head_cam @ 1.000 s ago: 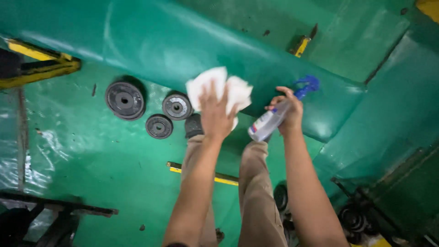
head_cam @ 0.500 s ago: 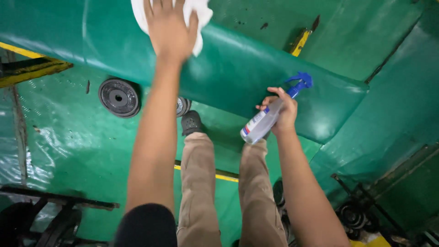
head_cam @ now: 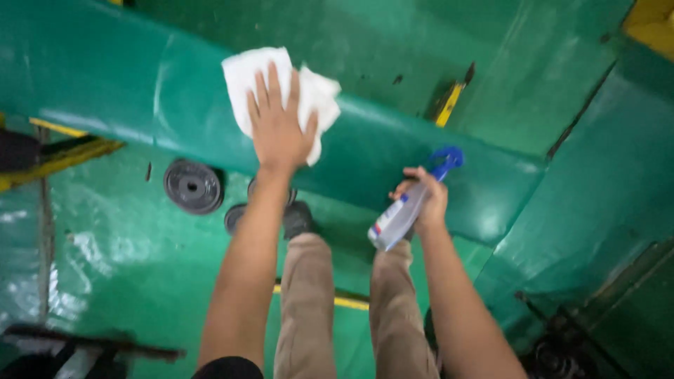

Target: Spray cleaning solution and wipe down gym benches and weight racks.

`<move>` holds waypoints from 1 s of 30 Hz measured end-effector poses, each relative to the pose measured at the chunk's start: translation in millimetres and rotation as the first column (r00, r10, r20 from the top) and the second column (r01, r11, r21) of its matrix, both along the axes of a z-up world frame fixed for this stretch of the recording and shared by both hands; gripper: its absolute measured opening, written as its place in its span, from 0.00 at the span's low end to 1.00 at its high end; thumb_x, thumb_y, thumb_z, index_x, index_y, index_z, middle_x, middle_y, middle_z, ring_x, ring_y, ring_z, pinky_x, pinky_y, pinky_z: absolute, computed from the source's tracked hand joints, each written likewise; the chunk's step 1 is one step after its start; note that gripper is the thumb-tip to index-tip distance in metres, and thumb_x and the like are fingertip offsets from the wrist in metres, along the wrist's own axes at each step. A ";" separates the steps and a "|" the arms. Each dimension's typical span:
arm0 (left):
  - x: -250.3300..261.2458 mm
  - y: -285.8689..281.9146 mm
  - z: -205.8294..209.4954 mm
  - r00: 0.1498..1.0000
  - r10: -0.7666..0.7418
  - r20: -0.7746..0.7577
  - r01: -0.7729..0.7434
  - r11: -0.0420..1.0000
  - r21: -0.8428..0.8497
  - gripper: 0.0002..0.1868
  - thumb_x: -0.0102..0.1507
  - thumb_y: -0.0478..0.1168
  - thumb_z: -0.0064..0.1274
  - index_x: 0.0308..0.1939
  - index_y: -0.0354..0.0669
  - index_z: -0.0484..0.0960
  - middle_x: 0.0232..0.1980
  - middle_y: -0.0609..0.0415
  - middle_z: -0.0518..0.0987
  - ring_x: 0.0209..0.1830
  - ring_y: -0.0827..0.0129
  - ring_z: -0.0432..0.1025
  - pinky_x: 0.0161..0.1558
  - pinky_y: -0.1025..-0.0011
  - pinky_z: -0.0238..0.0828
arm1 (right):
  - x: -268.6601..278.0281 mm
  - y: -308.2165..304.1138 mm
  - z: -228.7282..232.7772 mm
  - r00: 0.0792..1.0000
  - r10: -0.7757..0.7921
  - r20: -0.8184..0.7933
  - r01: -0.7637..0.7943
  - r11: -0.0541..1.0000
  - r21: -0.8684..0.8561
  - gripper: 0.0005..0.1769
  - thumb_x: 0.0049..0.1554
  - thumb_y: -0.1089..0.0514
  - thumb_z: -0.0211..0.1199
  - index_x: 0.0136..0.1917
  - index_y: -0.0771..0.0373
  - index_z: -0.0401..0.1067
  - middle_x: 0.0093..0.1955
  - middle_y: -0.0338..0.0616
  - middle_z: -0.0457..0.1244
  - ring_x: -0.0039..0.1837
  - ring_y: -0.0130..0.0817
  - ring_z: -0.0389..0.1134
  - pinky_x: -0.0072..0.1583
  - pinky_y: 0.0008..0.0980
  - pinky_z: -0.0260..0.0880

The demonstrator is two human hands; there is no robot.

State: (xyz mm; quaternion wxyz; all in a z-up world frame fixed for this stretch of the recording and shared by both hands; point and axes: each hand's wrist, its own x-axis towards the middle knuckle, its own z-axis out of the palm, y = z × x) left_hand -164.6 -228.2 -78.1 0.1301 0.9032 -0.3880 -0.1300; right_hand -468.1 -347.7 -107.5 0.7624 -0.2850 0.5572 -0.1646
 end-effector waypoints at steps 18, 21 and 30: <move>-94.0 -18.6 4.3 0.998 0.001 -0.069 0.000 1.000 0.016 0.44 0.60 0.58 0.54 0.78 0.55 0.59 0.80 0.37 0.53 0.78 0.36 0.48 0.73 0.39 0.41 | 6.0 -1.1 -1.3 0.992 -0.073 -0.101 0.082 0.993 0.083 0.24 0.55 0.46 0.62 0.51 0.72 0.73 0.33 0.54 0.68 0.34 0.46 0.71 0.41 0.41 0.73; -26.7 -58.7 -16.6 0.999 -0.043 0.014 0.043 0.999 0.030 0.40 0.64 0.58 0.52 0.77 0.51 0.61 0.80 0.40 0.54 0.80 0.40 0.48 0.76 0.41 0.38 | 8.9 0.9 6.2 0.990 -0.064 -0.126 0.076 0.993 0.089 0.24 0.55 0.46 0.61 0.51 0.72 0.73 0.34 0.53 0.68 0.34 0.46 0.71 0.41 0.41 0.73; -138.2 28.1 1.8 0.998 -0.066 -0.020 0.068 0.979 0.192 0.43 0.60 0.57 0.53 0.78 0.53 0.60 0.82 0.39 0.49 0.81 0.38 0.44 0.75 0.41 0.37 | 3.1 0.1 -2.8 0.994 -0.061 -0.089 0.071 0.992 0.105 0.24 0.55 0.46 0.61 0.51 0.72 0.73 0.34 0.54 0.68 0.35 0.46 0.71 0.41 0.41 0.72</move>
